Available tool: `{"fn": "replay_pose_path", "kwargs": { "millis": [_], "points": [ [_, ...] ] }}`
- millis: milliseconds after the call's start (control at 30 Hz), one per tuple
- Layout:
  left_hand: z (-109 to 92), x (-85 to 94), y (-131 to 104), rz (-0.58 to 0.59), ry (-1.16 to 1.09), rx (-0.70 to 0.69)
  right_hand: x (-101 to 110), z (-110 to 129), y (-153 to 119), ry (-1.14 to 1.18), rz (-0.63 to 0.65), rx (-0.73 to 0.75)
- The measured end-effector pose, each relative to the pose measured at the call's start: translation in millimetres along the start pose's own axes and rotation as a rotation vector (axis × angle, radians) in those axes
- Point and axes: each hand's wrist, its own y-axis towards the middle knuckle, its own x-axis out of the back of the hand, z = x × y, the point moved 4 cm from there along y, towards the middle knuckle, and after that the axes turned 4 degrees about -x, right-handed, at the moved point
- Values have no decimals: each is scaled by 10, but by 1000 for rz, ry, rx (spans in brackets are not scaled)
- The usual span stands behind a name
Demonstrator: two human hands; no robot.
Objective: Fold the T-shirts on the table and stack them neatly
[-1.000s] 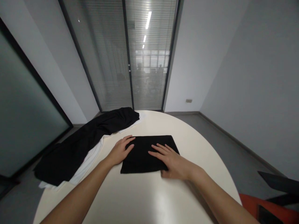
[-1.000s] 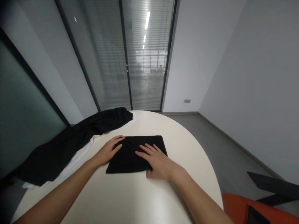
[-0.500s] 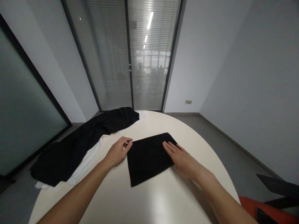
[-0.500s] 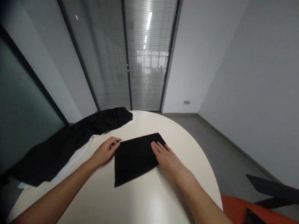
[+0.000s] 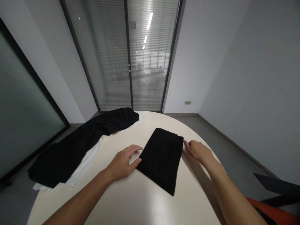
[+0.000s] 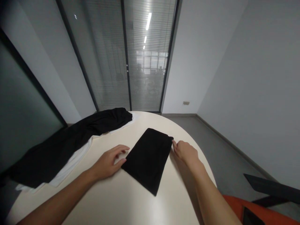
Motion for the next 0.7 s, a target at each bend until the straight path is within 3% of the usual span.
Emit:
{"fn": "replay_pose_path", "kwargs": {
  "millis": [100, 200, 367, 467, 567, 700],
  "points": [
    [-1, -73, -38, 87, 8, -123, -88, 138, -130, 243, 303, 29],
    [-42, -133, -78, 206, 7, -175, -187, 300, -248, 394, 439, 82],
    [-221, -132, -88, 214, -48, -232, -232, 425, -193, 538, 306, 170],
    [-369, -204, -94, 238, -96, -314, -206, 383, -55, 473, 150, 122],
    [-449, -294, -96, 254, -99, -382, -204, 335, 25, 419, 95, 61],
    [-411, -301, -66, 124, -6, -403, -244, 346, 8, 407, 76, 26]
  ]
}}
